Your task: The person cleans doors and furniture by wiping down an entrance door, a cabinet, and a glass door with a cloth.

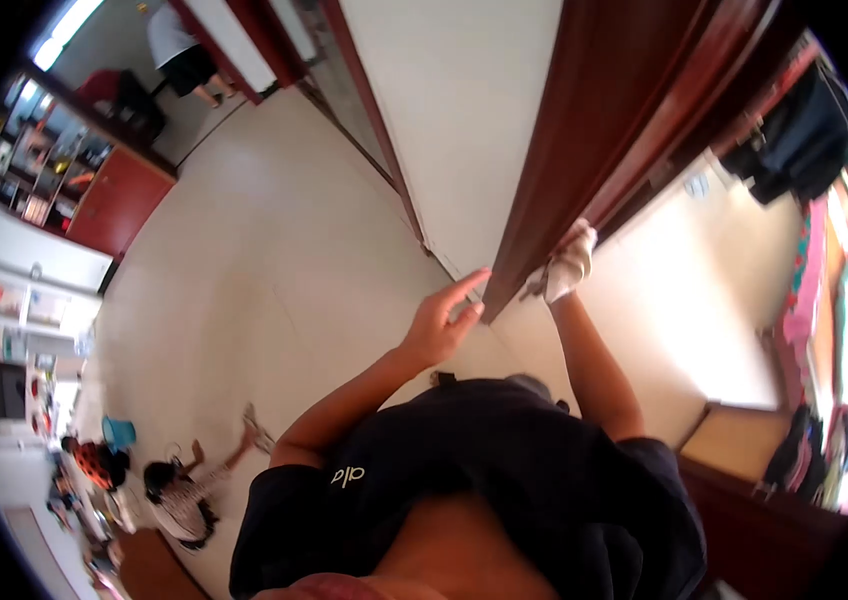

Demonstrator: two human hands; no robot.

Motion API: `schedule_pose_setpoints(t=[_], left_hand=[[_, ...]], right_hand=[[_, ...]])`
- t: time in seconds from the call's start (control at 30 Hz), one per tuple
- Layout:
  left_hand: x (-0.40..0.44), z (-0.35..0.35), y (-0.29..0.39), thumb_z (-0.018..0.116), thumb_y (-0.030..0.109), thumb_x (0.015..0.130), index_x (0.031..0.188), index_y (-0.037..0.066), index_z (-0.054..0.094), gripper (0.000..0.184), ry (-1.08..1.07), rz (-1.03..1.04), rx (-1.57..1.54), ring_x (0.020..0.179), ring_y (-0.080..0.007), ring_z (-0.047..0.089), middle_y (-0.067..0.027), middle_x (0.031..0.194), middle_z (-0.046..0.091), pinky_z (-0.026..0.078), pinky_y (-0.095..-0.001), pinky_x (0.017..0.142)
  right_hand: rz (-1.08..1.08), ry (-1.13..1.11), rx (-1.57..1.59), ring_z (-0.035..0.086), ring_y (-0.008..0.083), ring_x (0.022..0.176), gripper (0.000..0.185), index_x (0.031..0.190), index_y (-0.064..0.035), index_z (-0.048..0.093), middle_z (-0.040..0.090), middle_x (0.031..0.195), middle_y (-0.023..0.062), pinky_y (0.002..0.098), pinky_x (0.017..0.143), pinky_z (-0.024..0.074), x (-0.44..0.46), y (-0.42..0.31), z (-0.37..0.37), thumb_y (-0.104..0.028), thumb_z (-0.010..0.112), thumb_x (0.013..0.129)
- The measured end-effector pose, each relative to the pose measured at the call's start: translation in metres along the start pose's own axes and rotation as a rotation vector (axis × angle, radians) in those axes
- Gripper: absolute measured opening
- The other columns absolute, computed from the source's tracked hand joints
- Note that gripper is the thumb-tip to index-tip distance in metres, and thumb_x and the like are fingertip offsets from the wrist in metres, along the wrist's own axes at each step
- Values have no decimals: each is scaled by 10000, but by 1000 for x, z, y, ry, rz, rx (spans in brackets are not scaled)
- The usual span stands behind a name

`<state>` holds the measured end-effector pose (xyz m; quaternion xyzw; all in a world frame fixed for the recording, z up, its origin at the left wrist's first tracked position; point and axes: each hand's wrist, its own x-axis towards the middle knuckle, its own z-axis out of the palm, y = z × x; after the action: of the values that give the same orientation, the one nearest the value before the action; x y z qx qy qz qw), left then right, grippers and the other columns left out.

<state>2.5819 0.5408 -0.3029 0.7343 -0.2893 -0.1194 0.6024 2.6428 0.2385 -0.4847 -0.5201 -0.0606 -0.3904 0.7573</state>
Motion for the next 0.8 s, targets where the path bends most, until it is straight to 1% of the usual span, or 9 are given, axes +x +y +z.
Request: schedule_pose_setpoints(t=[0.03, 0.1, 0.17, 0.23, 0.3, 0.37, 0.53, 0.67, 0.8], left_hand=[[-6, -9, -5, 556, 144, 968, 1401, 53, 511, 445, -15, -66, -30, 1291, -255, 539, -147, 1400, 558, 448, -362, 1039], [-16, -26, -12, 571, 167, 958, 1370, 70, 545, 424, -24, -187, -83, 1227, -269, 592, -155, 1346, 599, 472, -351, 1002], [-27, -33, -26, 569, 179, 961, 1359, 70, 557, 412, 22, -154, -118, 1207, -240, 605, -154, 1324, 615, 483, -347, 980], [-37, -45, -36, 558, 162, 971, 1343, 57, 571, 387, 71, -176, -169, 1192, -227, 611, -170, 1295, 630, 486, -351, 975], [-49, -51, -62, 556, 145, 977, 1336, 32, 570, 376, 106, -229, -224, 1193, -226, 608, -178, 1287, 632, 487, -342, 973], [-49, -57, -79, 550, 131, 987, 1325, 1, 567, 363, 134, -271, -269, 1198, -225, 604, -183, 1280, 633, 483, -332, 976], [-28, -70, -86, 525, 137, 1020, 1294, -74, 558, 347, 146, -282, -317, 1211, -203, 591, -164, 1266, 638, 465, -305, 993], [10, -86, -67, 512, 133, 1028, 1290, -73, 560, 336, 125, -259, -336, 1206, -193, 587, -152, 1255, 641, 446, -291, 1008], [54, -107, -54, 502, 109, 1025, 1279, -60, 573, 313, 113, -217, -304, 1199, -197, 585, -137, 1255, 637, 434, -295, 1019]], right_hand=[[126, -25, 217, 618, 226, 824, 204, 960, -82, 637, 634, 883, 55, 408, 821, 533, -12, 23, -11, -207, 478, 938], [818, 380, 530, 633, 216, 750, 202, 908, -103, 640, 659, 849, 67, 388, 699, 544, -26, 12, 2, -220, 477, 927], [1096, 540, 516, 681, 204, 757, 268, 949, -87, 690, 704, 902, 91, 357, 677, 598, -14, -47, 75, -217, 458, 912], [1006, 461, 542, 685, 249, 811, 296, 994, -55, 683, 701, 922, 113, 411, 696, 600, 4, -32, 39, -220, 455, 903], [868, 545, 354, 671, 292, 779, 303, 993, -10, 654, 687, 886, 148, 404, 649, 593, 39, -94, 111, -146, 422, 851], [445, 368, 82, 654, 298, 774, 291, 1017, -4, 616, 667, 931, 178, 387, 643, 575, 75, -108, 80, -131, 415, 849], [-267, 327, -274, 622, 292, 923, 364, 1145, -25, 572, 641, 1056, 149, 394, 775, 531, 129, -214, 107, -261, 446, 898], [-553, 272, -362, 596, 288, 1043, 452, 1248, -42, 536, 621, 1155, 126, 399, 880, 496, 126, -236, 127, -364, 471, 938], [-650, 193, -362, 571, 283, 1162, 554, 1350, -58, 500, 600, 1255, 103, 404, 985, 460, 117, -226, 137, -468, 496, 977]])
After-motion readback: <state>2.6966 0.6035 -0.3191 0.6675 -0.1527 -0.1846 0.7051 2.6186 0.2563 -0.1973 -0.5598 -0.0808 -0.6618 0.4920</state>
